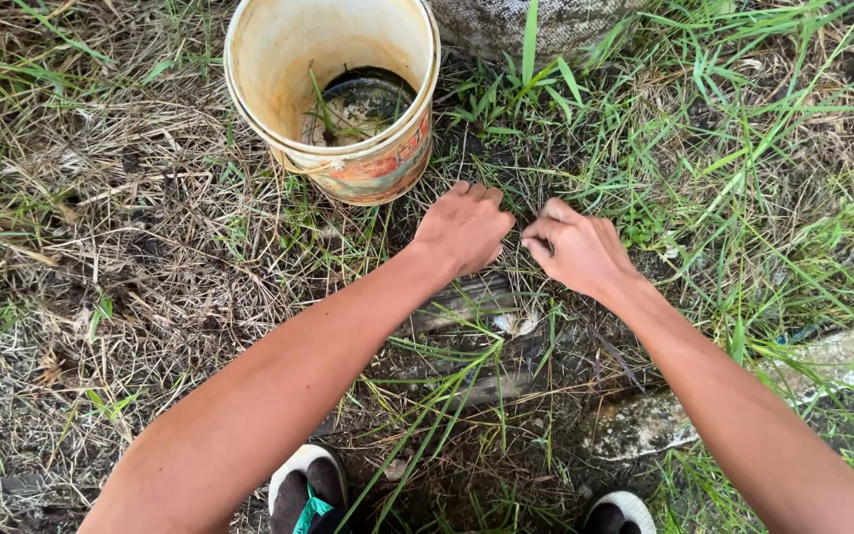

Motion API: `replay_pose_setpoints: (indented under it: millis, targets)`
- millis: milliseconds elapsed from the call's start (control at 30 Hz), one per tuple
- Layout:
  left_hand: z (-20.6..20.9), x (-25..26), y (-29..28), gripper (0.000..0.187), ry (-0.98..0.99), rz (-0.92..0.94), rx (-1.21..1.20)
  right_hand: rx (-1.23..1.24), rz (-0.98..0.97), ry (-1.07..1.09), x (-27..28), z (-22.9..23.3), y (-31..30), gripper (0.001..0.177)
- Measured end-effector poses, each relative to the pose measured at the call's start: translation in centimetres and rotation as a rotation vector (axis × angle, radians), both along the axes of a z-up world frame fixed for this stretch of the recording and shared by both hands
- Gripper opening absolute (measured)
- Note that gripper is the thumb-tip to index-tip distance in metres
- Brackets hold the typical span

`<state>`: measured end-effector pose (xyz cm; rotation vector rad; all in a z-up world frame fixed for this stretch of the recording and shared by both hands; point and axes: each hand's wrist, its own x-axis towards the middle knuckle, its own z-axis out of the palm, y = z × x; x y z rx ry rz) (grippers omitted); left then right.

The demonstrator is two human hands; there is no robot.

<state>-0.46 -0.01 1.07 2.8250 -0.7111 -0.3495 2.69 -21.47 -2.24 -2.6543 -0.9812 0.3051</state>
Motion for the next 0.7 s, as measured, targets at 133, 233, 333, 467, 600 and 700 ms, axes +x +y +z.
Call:
replay_pose_setpoints:
  millis: [133,233,333,467,600,700]
  targets:
    - [-0.3,-0.1,0.0,0.02,0.003,0.006,0.008,-0.035,0.079,-0.073,-0.2,0.1,0.0,0.019]
    - [-0.5,-0.2,0.0,0.022,-0.032,0.013,-0.018,-0.111,0.108,-0.086,-0.3,0.2,0.3,0.021]
    - [-0.3,-0.1,0.0,0.022,0.001,0.001,0.021,-0.186,0.109,-0.083,-0.2,-0.8,0.1,0.018]
    - [-0.3,-0.1,0.0,0.022,0.009,0.004,0.017,-0.162,0.11,-0.12,-0.2,-1.5,0.0,0.018]
    - [-0.3,-0.1,0.0,0.024,0.004,0.007,0.009,-0.193,0.102,-0.121,-0.1,-1.5,0.2,0.017]
    - [-0.2,-0.2,0.1,0.023,-0.001,0.017,-0.012,-0.216,0.101,-0.104,0.0,-1.6,0.1,0.017]
